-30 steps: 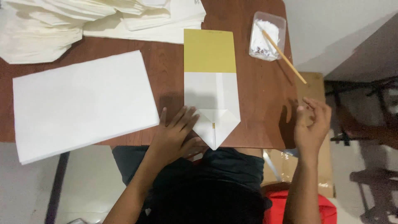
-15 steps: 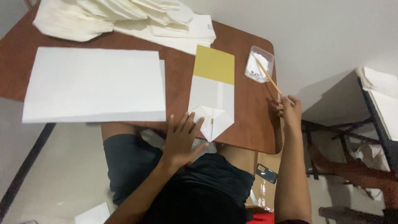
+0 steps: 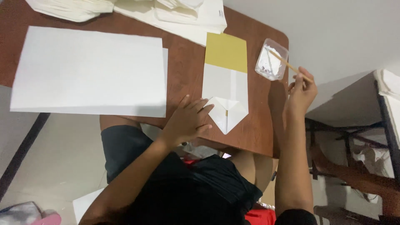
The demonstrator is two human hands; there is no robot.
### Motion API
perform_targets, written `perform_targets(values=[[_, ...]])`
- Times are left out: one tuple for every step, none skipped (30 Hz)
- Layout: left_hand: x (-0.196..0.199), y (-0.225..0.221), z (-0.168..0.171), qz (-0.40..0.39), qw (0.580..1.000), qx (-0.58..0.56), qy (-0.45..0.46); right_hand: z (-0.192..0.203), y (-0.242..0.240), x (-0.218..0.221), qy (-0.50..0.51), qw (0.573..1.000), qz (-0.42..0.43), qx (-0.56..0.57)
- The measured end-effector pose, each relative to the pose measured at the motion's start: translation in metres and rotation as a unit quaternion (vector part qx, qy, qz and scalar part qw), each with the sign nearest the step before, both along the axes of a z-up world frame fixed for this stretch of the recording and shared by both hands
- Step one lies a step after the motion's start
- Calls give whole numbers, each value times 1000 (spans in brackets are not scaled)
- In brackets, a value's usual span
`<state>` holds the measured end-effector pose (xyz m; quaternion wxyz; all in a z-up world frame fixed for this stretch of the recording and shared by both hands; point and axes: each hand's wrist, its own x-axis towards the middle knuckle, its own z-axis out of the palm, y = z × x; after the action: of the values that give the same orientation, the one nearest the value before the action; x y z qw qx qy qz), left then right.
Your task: A person is manually assembling a paper bag by folding paper sheets and applying glue with a brush.
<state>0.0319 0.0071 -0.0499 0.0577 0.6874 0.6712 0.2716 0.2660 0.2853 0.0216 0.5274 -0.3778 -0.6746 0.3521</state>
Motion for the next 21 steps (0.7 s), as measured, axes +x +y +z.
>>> perform_targets(values=[[-3,3,-2,-9,1000,10,4,-7,14,1,-29,994,-2,101],[-5,6,-4,-18,1000,19,9,-13,28,2,-59,978,-2,200],[-7,3,0,-19,1000,12,7,-7,22,-3,-61,979,-2,193],[-8,0,4,-29,998,64,8,0,17,-7,-52,969,-23,239],[-9,-2,7,-42,993,114,7,5,10,-9,-44,957,-46,283],[-8,-3,9,-46,993,106,4,5,11,-9,-48,959,-50,275],[-7,-5,12,-27,993,110,24,3,12,-8,-23,945,-78,318],[-7,-6,14,-8,993,113,44,1,13,-8,0,926,-105,361],[-7,-6,14,-13,994,103,41,3,8,-8,-5,930,-108,351],[-7,-6,15,-21,996,82,29,6,4,-8,5,936,-102,336],[-8,-4,16,-29,997,63,19,10,1,-9,17,942,-96,321],[-7,-6,18,-35,998,53,17,7,-3,-7,14,944,-101,313],[-7,-6,19,-26,998,56,30,7,-6,-5,45,954,-113,273],[-7,-5,22,-17,997,58,43,8,-10,-3,76,961,-124,233],[-7,-4,26,-25,997,57,44,8,-8,-1,76,961,-132,232],[-8,-4,30,-21,998,50,36,9,-7,2,36,956,-121,265],[-8,-5,34,-18,999,43,26,11,-7,5,-5,949,-110,297],[-8,-4,37,-27,998,42,27,8,-6,5,-7,948,-118,296],[-8,-3,40,-19,999,35,21,5,-4,5,-1,951,-118,285],[-8,-3,43,-11,999,28,15,2,-3,4,4,954,-117,275],[-8,-3,42,-17,999,27,15,2,-4,4,2,954,-123,274]])
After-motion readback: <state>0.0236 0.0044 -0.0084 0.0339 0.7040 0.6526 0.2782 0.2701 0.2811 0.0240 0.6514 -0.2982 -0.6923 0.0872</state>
